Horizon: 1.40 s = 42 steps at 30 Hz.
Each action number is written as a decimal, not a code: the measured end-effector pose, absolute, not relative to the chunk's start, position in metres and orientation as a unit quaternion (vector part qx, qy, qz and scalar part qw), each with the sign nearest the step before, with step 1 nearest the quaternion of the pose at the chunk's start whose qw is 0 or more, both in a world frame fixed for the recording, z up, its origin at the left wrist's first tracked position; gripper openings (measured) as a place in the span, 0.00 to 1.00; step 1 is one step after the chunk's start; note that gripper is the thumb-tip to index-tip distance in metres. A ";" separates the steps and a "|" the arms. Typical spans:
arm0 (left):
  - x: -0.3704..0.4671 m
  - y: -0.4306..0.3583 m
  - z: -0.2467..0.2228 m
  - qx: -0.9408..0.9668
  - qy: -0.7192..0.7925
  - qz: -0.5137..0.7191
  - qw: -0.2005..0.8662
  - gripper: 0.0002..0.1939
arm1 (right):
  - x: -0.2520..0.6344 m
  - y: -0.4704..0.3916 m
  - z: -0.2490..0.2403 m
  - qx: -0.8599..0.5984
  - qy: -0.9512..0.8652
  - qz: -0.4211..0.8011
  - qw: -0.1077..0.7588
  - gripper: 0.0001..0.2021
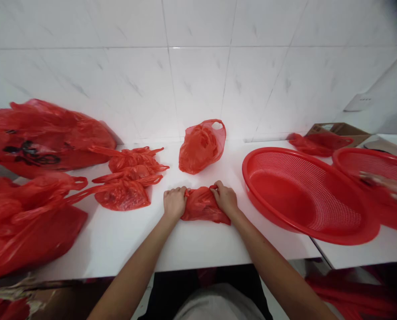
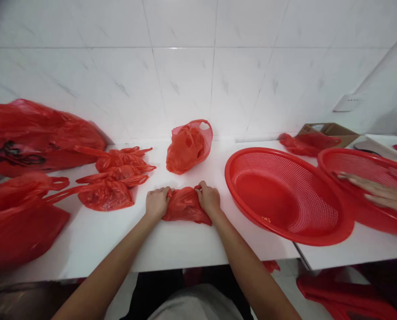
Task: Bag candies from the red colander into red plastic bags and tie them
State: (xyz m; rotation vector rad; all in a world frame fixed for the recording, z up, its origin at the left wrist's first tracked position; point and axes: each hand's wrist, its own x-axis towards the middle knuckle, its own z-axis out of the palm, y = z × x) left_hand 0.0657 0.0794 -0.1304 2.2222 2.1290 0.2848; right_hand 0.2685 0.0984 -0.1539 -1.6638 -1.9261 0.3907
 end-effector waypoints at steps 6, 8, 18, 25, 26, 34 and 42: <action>0.063 0.073 -0.135 0.717 0.690 0.094 0.013 0.15 | 0.269 0.093 -0.156 -0.619 -0.718 0.127 0.292 0.09; 0.059 0.069 -0.136 0.718 0.689 0.095 0.016 0.13 | 0.271 0.091 -0.156 -0.617 -0.711 0.133 0.310 0.12; 0.008 0.016 -0.128 0.677 0.714 0.170 0.057 0.20 | 0.283 0.101 -0.160 -0.622 -0.640 0.199 0.404 0.18; 0.001 -0.008 -0.127 0.656 0.703 0.241 0.133 0.22 | 0.284 0.101 -0.161 -0.606 -0.632 0.227 0.425 0.18; 0.002 -0.009 -0.128 0.653 0.699 0.253 0.142 0.22 | 0.284 0.101 -0.161 -0.605 -0.631 0.229 0.429 0.18; -0.005 -0.006 -0.117 0.620 0.683 0.364 0.128 0.16 | 0.285 0.095 -0.164 -0.569 -0.621 0.266 0.469 0.19; 0.068 0.022 -0.088 0.751 0.571 0.322 0.082 0.14 | 0.282 0.089 -0.157 -0.497 -0.609 0.333 0.521 0.18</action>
